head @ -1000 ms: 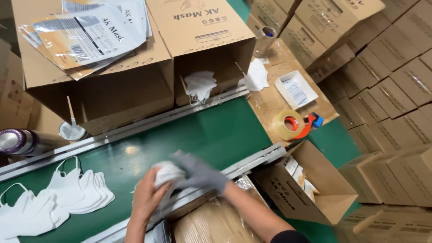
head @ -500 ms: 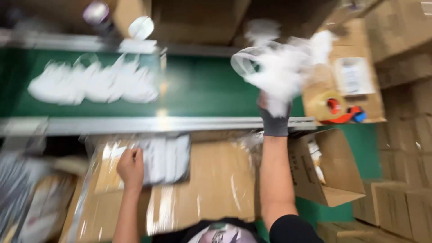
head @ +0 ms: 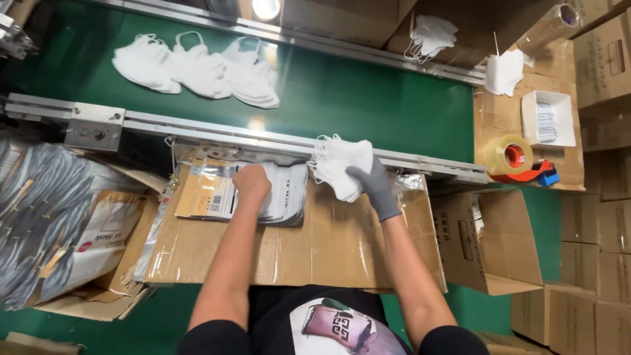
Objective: The person picks up white face masks from a conveyor belt, inserts them into plastic bags, and places the bagged masks into cardboard boxes. They use a tape dispenser to seal one of the boxes.
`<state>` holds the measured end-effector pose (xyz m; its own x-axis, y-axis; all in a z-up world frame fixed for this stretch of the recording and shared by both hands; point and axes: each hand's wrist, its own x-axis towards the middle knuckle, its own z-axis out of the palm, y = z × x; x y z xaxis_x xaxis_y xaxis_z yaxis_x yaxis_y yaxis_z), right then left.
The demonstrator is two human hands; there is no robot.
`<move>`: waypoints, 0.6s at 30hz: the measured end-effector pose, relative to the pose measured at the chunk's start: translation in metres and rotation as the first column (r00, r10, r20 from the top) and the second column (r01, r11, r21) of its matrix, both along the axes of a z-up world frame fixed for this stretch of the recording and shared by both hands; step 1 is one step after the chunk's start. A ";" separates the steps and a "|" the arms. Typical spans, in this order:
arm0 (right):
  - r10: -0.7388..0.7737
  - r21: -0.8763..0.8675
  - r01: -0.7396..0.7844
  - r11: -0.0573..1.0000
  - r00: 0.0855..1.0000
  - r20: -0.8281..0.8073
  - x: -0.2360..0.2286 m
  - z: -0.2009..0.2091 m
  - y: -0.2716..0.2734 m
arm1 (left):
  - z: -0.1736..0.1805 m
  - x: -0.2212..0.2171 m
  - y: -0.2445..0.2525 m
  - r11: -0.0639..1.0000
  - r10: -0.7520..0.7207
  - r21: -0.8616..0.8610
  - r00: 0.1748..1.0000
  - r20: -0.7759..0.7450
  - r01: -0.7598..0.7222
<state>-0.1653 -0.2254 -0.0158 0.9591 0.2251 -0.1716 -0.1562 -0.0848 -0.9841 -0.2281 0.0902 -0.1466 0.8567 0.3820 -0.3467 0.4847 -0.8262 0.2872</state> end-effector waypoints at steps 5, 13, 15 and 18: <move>0.046 0.253 0.013 0.967 0.973 -0.225 -0.008 -0.004 0.057 | 0.036 -0.055 -0.006 0.967 0.226 -0.191 0.912 0.341 -0.168; 0.401 0.562 0.242 0.791 0.489 -0.775 -0.059 -0.046 0.131 | 0.083 -0.094 -0.046 0.982 0.168 -0.190 0.558 0.813 -0.018; 0.298 0.399 -0.049 0.916 0.750 -0.591 -0.046 -0.103 0.108 | 0.142 -0.099 -0.046 0.950 0.279 -0.312 0.375 0.884 0.027; 0.352 -0.610 -0.123 0.783 0.896 0.271 -0.049 0.012 0.098 | 0.118 -0.088 -0.050 0.968 0.247 -0.227 0.532 0.810 -0.104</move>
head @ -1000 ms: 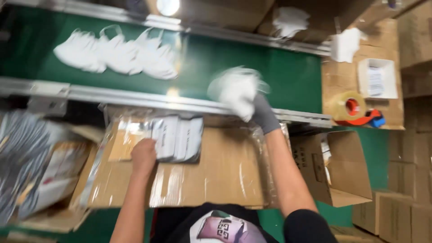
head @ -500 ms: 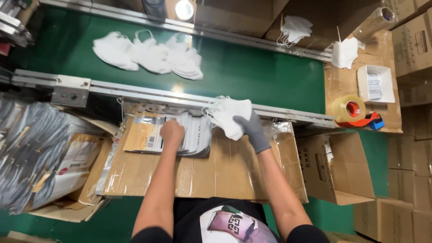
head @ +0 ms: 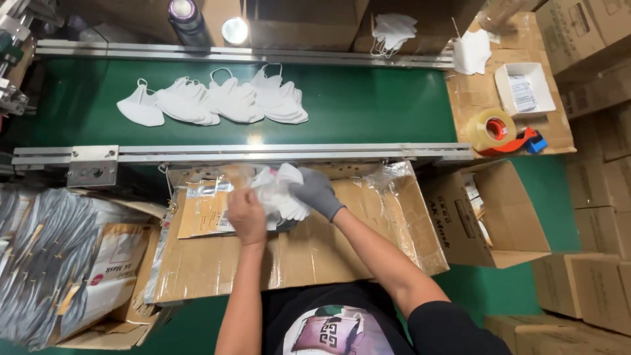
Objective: The person picks up white face masks from a conveyor belt, inserts them into plastic bags, and places the bagged masks into cardboard boxes. They use a tape dispenser to seal one of the boxes.
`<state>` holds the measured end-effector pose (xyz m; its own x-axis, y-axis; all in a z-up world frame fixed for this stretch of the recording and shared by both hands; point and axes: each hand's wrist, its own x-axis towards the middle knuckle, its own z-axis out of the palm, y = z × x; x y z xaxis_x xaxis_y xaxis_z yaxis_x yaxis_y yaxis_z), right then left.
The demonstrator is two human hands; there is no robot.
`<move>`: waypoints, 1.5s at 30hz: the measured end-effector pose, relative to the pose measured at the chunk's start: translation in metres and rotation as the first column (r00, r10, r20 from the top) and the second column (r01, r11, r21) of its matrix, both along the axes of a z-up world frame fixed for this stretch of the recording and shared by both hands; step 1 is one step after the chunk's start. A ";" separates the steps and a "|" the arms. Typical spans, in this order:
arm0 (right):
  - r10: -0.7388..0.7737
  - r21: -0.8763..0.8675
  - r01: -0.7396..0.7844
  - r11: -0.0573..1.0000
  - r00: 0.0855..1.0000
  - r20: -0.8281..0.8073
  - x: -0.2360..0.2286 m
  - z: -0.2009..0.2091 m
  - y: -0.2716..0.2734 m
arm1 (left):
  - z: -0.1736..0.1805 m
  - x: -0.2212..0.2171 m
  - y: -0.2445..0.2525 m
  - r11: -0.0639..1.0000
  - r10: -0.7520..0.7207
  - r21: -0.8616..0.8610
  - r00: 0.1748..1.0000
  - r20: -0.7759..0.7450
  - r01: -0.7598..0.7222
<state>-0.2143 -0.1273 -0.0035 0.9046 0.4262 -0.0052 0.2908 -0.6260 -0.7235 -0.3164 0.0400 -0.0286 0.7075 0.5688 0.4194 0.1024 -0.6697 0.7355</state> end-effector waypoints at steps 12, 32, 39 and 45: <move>-0.092 0.818 0.348 0.459 0.934 -0.346 0.002 -0.008 -0.022 | 0.092 0.026 -0.034 0.930 -0.368 0.153 0.874 0.317 0.335; 0.297 -0.008 -0.336 0.942 0.820 0.489 -0.023 0.080 -0.041 | 0.165 0.011 -0.014 0.834 -0.536 0.263 0.825 0.178 0.485; 0.309 0.266 -0.412 0.871 0.882 0.354 -0.019 0.159 -0.049 | 0.140 0.019 -0.015 0.760 -0.447 -0.505 0.893 0.053 0.410; 0.077 0.442 -0.069 0.894 0.997 -0.001 -0.032 0.058 -0.033 | 0.091 0.044 -0.042 0.963 -0.257 -0.035 0.947 0.193 0.269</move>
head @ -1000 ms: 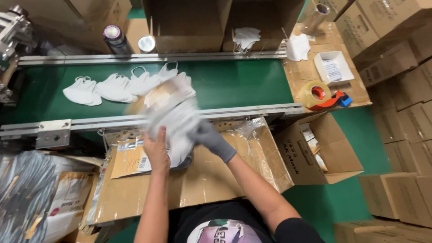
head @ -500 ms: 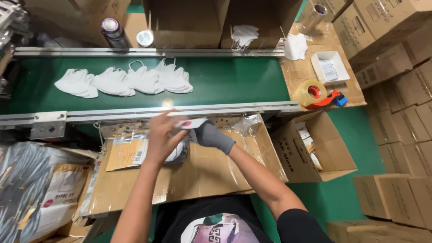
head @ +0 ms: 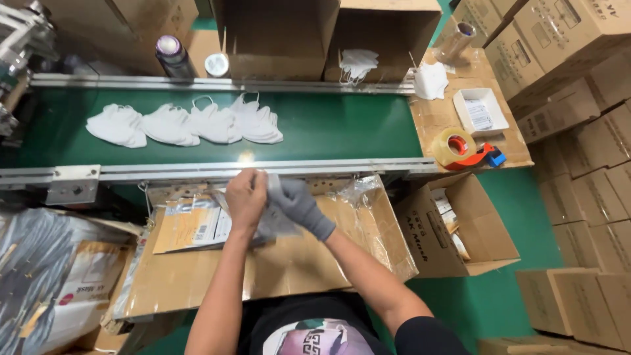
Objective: The person picks up white face masks from a conveyor belt, inserts them into plastic bags, and places the bagged masks into cardboard boxes. They use a tape dispenser to seal one of the boxes.
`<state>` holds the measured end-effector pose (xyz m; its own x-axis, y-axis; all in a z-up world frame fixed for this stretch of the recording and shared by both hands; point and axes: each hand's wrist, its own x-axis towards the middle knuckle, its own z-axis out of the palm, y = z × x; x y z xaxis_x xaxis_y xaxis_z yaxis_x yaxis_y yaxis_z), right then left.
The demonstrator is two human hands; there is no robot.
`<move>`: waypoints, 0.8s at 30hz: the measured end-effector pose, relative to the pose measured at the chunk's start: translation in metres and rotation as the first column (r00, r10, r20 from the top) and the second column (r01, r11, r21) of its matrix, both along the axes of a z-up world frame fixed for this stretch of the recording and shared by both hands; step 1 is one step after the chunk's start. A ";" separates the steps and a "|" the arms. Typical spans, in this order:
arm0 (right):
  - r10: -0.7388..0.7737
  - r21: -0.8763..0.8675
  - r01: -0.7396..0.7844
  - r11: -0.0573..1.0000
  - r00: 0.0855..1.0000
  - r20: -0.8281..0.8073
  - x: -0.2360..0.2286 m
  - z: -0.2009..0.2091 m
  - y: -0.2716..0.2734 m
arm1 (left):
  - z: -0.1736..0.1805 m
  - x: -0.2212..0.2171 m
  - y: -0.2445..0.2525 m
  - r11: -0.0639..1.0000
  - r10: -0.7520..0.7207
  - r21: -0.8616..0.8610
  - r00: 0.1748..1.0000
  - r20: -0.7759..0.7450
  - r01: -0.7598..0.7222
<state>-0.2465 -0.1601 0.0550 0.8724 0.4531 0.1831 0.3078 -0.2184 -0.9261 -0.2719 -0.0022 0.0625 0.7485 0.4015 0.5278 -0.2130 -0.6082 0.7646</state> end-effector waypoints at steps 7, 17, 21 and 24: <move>0.264 -0.213 -0.291 0.933 0.953 -0.147 -0.030 -0.066 -0.046 | -0.015 0.021 0.048 0.903 -0.397 -0.219 0.913 -0.099 0.369; 0.349 -0.039 -0.347 0.937 0.933 0.089 0.017 0.082 -0.046 | 0.073 -0.025 -0.017 0.932 -0.353 -0.002 0.908 -0.227 0.361; 0.158 0.042 -0.154 0.987 0.979 -0.129 0.009 0.029 -0.040 | 0.055 -0.018 -0.022 0.976 -0.209 0.036 0.965 -0.156 0.217; 0.228 -0.023 -0.258 0.966 0.887 -0.402 -0.030 0.010 -0.066 | 0.025 -0.015 0.001 0.977 -0.135 -0.194 0.966 -0.219 0.092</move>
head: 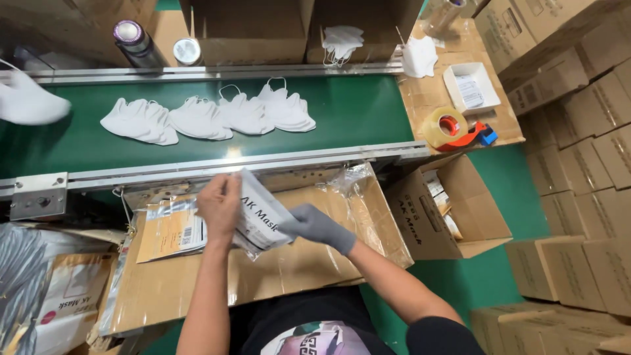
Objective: The person picks up white face masks from a conveyor belt, inserts them into plastic bags, and places the bagged masks into cardboard boxes. They use a tape dispenser to seal one of the boxes.
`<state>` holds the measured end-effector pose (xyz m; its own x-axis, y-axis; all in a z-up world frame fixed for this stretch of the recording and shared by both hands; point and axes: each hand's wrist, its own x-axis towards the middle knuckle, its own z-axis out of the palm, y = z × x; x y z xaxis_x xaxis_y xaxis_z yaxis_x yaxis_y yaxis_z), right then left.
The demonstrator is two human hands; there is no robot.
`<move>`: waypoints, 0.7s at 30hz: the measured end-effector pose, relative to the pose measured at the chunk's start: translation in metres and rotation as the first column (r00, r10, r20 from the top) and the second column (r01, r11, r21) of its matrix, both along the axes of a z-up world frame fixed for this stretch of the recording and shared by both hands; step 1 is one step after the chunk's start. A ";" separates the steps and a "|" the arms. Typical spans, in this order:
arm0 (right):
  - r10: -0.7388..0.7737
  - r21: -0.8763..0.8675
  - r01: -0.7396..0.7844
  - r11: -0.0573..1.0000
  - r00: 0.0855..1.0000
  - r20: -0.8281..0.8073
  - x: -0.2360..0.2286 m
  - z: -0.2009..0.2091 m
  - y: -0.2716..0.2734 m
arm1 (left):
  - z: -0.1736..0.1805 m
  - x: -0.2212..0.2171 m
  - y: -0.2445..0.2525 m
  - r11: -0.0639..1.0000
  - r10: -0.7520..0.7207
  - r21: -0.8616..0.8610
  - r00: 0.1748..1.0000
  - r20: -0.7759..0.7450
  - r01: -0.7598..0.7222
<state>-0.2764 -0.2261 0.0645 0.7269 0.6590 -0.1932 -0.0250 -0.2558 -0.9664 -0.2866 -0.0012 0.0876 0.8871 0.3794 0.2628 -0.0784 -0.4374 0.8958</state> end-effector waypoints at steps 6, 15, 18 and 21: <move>-0.017 -0.351 0.187 0.917 0.900 0.436 0.072 -0.049 -0.050 | -0.094 0.033 -0.006 0.922 0.048 -0.373 0.988 -0.150 -0.101; -0.228 -0.509 0.506 0.696 0.828 0.512 0.248 -0.049 -0.072 | -0.086 0.098 0.017 1.000 0.001 0.016 0.961 -0.277 0.004; -0.121 -0.747 0.491 0.448 0.861 0.494 0.324 -0.087 -0.028 | -0.106 0.164 0.030 0.984 -0.067 0.160 0.992 -0.105 0.083; -0.135 -0.571 0.725 0.385 0.656 0.742 0.350 -0.123 0.044 | -0.153 0.231 0.014 0.884 -0.039 0.463 0.998 -0.056 0.061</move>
